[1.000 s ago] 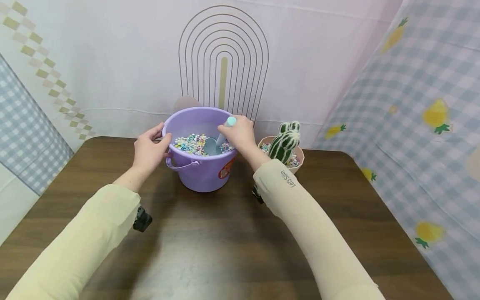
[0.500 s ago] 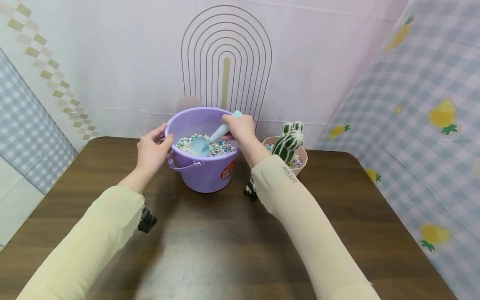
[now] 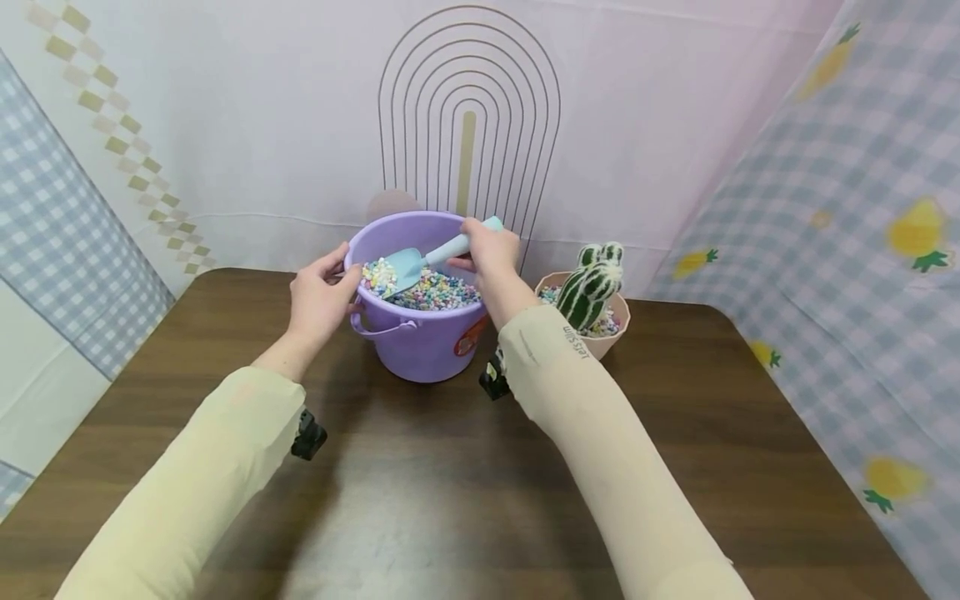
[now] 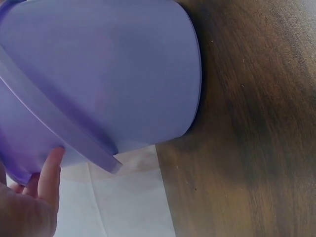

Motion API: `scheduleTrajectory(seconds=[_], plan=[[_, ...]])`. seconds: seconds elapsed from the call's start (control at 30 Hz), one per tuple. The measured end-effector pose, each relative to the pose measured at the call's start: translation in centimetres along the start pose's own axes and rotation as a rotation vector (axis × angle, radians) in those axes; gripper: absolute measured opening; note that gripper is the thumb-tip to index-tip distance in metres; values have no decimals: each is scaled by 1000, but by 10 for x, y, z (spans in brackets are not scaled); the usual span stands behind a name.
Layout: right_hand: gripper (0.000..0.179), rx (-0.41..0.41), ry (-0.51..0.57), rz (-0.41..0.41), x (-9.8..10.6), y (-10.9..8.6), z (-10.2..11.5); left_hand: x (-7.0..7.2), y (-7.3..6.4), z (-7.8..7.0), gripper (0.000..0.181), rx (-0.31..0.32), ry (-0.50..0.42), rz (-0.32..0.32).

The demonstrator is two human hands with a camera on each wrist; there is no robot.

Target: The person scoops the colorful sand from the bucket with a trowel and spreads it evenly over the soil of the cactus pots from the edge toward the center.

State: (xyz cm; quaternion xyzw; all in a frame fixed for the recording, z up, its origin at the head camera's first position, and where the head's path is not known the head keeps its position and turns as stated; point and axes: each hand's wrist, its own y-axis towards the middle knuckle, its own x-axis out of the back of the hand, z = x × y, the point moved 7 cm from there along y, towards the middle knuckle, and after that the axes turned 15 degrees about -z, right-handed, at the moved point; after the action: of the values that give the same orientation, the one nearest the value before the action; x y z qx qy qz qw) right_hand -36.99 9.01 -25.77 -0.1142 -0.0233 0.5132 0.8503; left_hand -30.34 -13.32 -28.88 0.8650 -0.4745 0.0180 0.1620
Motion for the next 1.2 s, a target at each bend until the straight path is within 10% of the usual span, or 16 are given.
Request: scheduleTrajectory(seconds=[1.2], plan=[[8,-22,293,-104,43,12,40,-6,9,4,53,25,-12,31]])
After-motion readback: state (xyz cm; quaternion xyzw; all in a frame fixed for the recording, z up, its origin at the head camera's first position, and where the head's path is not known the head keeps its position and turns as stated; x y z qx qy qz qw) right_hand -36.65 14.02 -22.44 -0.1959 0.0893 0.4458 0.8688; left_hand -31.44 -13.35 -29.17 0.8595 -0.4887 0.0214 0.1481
